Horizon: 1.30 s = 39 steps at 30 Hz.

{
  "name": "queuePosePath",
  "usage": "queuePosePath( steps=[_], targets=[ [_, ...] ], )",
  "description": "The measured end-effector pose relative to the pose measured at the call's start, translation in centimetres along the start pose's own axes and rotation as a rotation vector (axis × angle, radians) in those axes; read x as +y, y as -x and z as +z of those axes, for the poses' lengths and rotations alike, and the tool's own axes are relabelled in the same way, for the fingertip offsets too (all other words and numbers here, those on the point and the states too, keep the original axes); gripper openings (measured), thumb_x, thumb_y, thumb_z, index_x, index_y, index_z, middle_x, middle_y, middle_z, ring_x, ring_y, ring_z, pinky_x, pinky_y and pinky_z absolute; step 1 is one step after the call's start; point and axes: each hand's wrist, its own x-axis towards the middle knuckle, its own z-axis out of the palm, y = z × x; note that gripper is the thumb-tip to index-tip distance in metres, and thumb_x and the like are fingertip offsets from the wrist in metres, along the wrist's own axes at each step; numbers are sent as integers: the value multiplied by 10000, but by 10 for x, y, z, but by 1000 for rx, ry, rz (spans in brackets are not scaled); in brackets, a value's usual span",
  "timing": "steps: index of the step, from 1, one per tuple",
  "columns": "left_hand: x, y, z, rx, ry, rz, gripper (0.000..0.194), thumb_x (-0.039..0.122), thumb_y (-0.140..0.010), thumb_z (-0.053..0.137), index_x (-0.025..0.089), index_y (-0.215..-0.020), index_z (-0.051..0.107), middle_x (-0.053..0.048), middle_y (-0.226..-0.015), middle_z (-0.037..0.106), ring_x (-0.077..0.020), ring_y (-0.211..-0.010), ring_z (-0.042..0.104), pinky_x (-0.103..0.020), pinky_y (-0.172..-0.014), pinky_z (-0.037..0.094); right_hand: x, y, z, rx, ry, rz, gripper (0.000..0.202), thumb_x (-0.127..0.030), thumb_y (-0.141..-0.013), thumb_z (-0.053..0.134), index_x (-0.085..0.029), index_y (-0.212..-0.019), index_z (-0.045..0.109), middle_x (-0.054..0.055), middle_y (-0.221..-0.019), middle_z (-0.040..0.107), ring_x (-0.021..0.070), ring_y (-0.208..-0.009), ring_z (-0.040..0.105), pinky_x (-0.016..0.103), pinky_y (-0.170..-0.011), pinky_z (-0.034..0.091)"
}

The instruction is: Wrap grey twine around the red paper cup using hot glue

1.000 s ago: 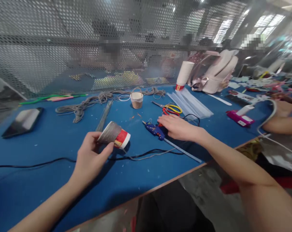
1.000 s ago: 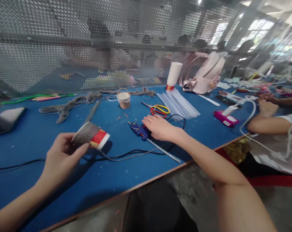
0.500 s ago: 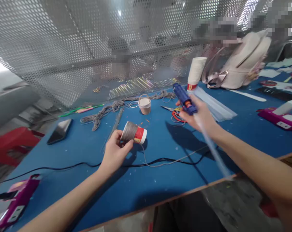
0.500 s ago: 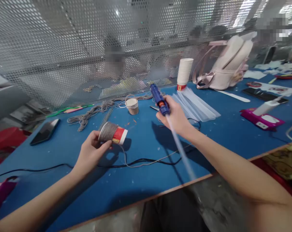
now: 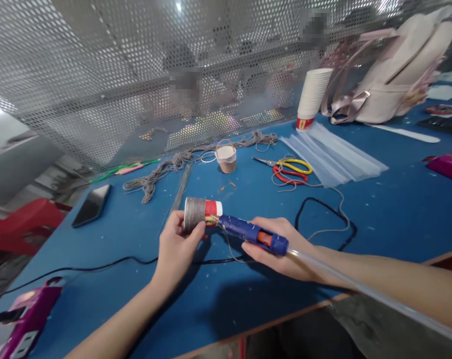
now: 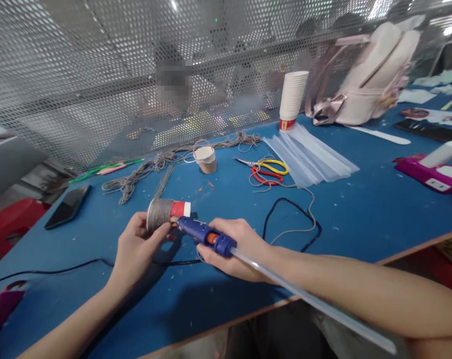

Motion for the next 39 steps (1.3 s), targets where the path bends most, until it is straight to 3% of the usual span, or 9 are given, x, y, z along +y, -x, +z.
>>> queuePosePath(
  steps=[8,23,39],
  targets=[
    [-9,0,5,-42,51,12,306,350,-665,672,175,-890,562,-7,-802,641,-162,-691,619,-317,-692,530,-2,-5,0,-58,-49,228,199,-341,-794,584,-179,-690,531,-39,-592,532,92,-530,448,213,-503,335],
    [-8,2,8,-18,-71,112,233,335,-692,665,184,-856,597,14,-753,618,-152,-704,586,-269,-675,490,-1,-8,4,-54,37,202,241,-372,-804,581,-177,-671,529,-38,-579,524,84,-512,431,214,-487,314],
    [-8,3,6,-2,-141,155,264,330,-687,655,186,-906,623,3,-776,651,-162,-695,604,-279,-682,499,9,-5,11,-11,216,-6,251,-359,-808,563,-181,-642,502,-15,-558,519,84,-477,408,213,-502,321]
  ],
)
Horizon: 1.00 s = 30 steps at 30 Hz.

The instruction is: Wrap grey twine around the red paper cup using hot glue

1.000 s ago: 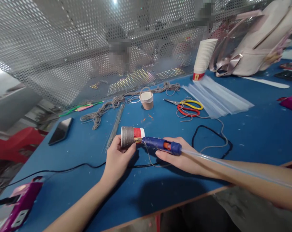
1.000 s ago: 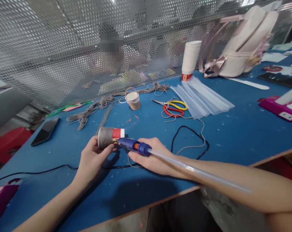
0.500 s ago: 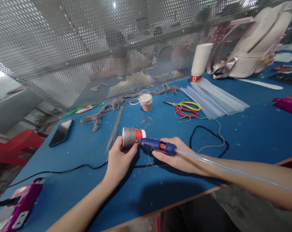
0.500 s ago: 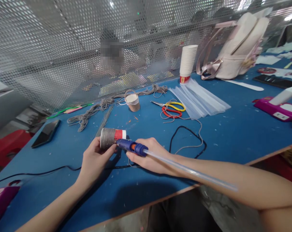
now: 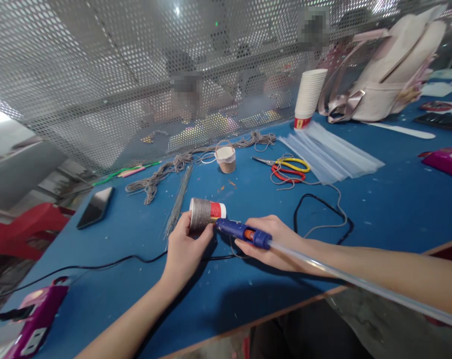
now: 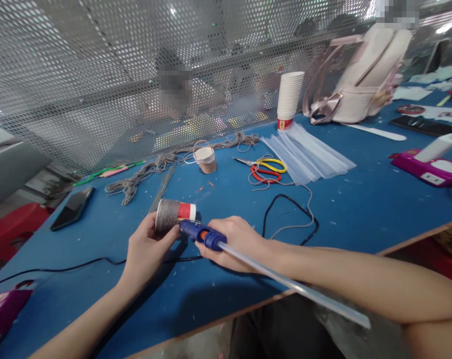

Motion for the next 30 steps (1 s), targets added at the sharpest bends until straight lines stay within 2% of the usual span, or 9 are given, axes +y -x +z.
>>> queuePosePath(
  steps=[4,8,11,18,23,30],
  targets=[
    [2,1,0,10,-34,29,241,322,-698,641,193,-901,623,5,-786,657,-162,-706,609,-277,-692,501,3,2,1,29,42,-82,248,-355,-807,573,-186,-644,492,-5,-567,526,92,-487,427,214,-512,334],
    [1,1,0,1,-52,50,235,330,-709,627,196,-901,621,8,-775,659,-161,-693,608,-272,-689,502,4,2,1,38,63,-87,230,-350,-808,576,-190,-663,499,5,-586,556,104,-497,470,219,-521,353],
    [-1,0,0,-9,-58,63,236,326,-707,628,200,-906,623,9,-777,663,-162,-689,612,-269,-681,502,5,4,1,-6,100,-99,222,-344,-804,575,-189,-667,494,19,-596,572,114,-508,489,227,-521,351],
    [-3,1,-1,-6,-98,84,231,323,-726,610,196,-920,613,-5,-801,657,-165,-705,608,-280,-698,498,4,3,-2,-6,117,-95,212,-331,-810,551,-182,-674,487,30,-601,578,115,-508,481,237,-526,352],
    [-5,1,-1,-25,-95,102,236,327,-734,617,202,-934,614,-1,-805,656,-160,-697,606,-280,-693,495,5,4,-1,-62,133,-133,211,-329,-805,565,-180,-675,493,42,-624,597,129,-528,513,246,-523,341],
    [-4,1,-2,-22,-123,101,232,339,-727,608,196,-910,614,-3,-790,649,-161,-685,595,-279,-683,493,5,4,-3,-40,127,-153,156,-304,-805,559,-175,-726,519,43,-658,622,130,-547,533,240,-537,364]
  ],
)
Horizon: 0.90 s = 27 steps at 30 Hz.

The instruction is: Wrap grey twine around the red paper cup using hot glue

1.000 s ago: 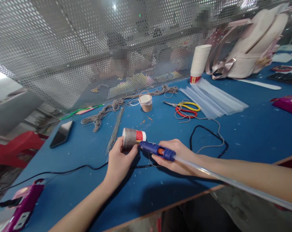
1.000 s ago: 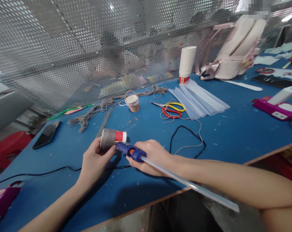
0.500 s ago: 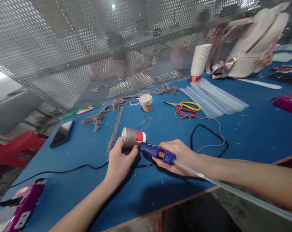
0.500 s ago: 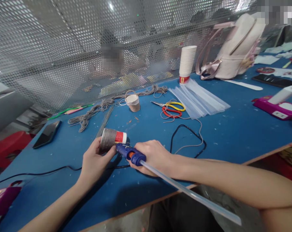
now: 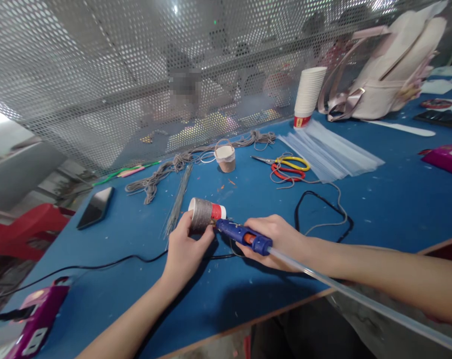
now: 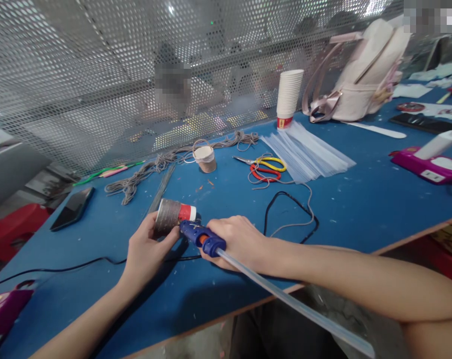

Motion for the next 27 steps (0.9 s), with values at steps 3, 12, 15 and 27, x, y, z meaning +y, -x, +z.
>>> queuePosePath(
  steps=[3,12,15,27],
  targets=[
    [-2,0,1,0,-16,8,232,334,-729,600,189,-911,608,2,-776,642,-154,-673,585,-271,-672,489,1,0,0,12,-1,-3,165,-307,-810,554,-173,-720,518,41,-648,621,128,-541,532,237,-533,362],
    [-8,1,2,11,-21,60,207,304,-741,603,189,-913,600,14,-761,636,-138,-657,578,-259,-656,481,6,3,2,44,73,-72,197,-307,-812,556,-172,-677,504,34,-619,617,120,-507,519,240,-499,309],
    [-7,1,2,14,-26,65,198,303,-738,596,190,-900,601,15,-745,637,-138,-643,579,-261,-646,484,6,3,2,42,79,-74,187,-299,-802,565,-167,-681,510,36,-621,624,118,-504,521,237,-495,303],
    [-5,1,1,16,-44,92,196,291,-728,590,188,-894,607,21,-732,643,-130,-632,581,-247,-632,489,6,2,-2,42,58,-60,196,-305,-809,557,-165,-677,518,44,-619,621,120,-517,523,232,-512,333]
  ],
)
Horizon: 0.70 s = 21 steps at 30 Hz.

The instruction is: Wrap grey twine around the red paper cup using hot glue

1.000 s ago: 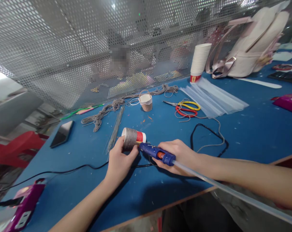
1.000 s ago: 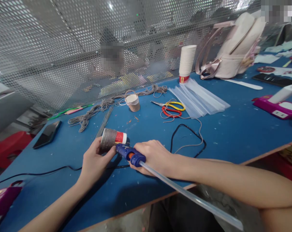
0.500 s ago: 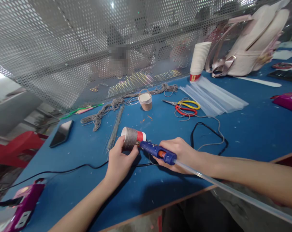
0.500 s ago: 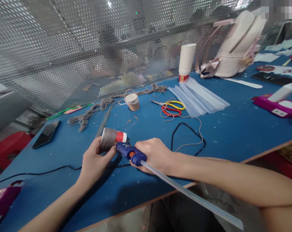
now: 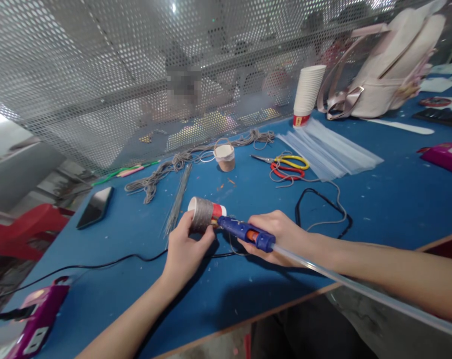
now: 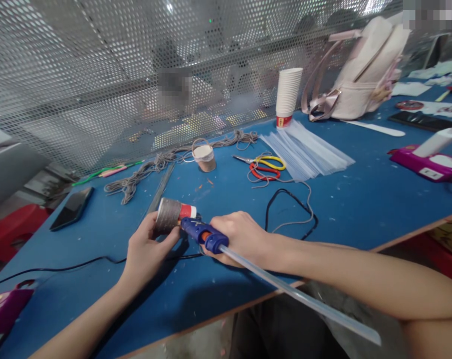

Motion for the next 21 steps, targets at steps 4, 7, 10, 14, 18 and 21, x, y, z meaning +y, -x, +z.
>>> queuePosePath(
  steps=[4,7,10,14,18,21],
  targets=[
    [0,0,0,-2,15,8,205,293,-723,592,189,-899,606,21,-737,651,-134,-641,592,-252,-645,496,-1,2,1,-19,1,-31,183,-299,-796,566,-174,-676,510,31,-608,614,110,-488,501,231,-484,306],
    [-1,-1,-1,-5,30,23,179,275,-720,595,191,-878,604,27,-729,644,-129,-638,590,-244,-648,494,-2,0,-1,1,-26,-20,202,-301,-809,551,-180,-658,493,29,-601,601,106,-493,497,226,-494,325],
    [-1,-1,-1,-11,35,35,165,260,-715,589,191,-864,600,30,-721,636,-125,-632,587,-236,-640,490,-2,-3,-4,43,-69,0,237,-314,-826,544,-184,-639,479,16,-575,577,94,-477,469,217,-488,325],
    [-2,-1,-2,-15,20,32,175,263,-716,580,191,-874,598,28,-718,632,-129,-630,584,-239,-634,490,-3,-4,-6,54,-85,8,244,-311,-828,553,-182,-634,479,3,-558,557,89,-468,448,214,-485,325],
    [-3,-2,-2,-15,19,37,167,269,-720,585,192,-867,596,26,-732,628,-129,-640,583,-242,-645,491,-5,-3,-7,8,-94,-13,155,-274,-814,553,-172,-702,522,18,-619,594,99,-508,483,215,-514,354],
    [-2,-2,-2,-15,16,43,158,271,-719,589,192,-856,595,27,-726,620,-128,-636,577,-243,-638,488,-5,-2,-7,0,-97,-23,130,-269,-809,552,-170,-728,532,16,-629,592,96,-505,476,212,-510,356]
  ],
)
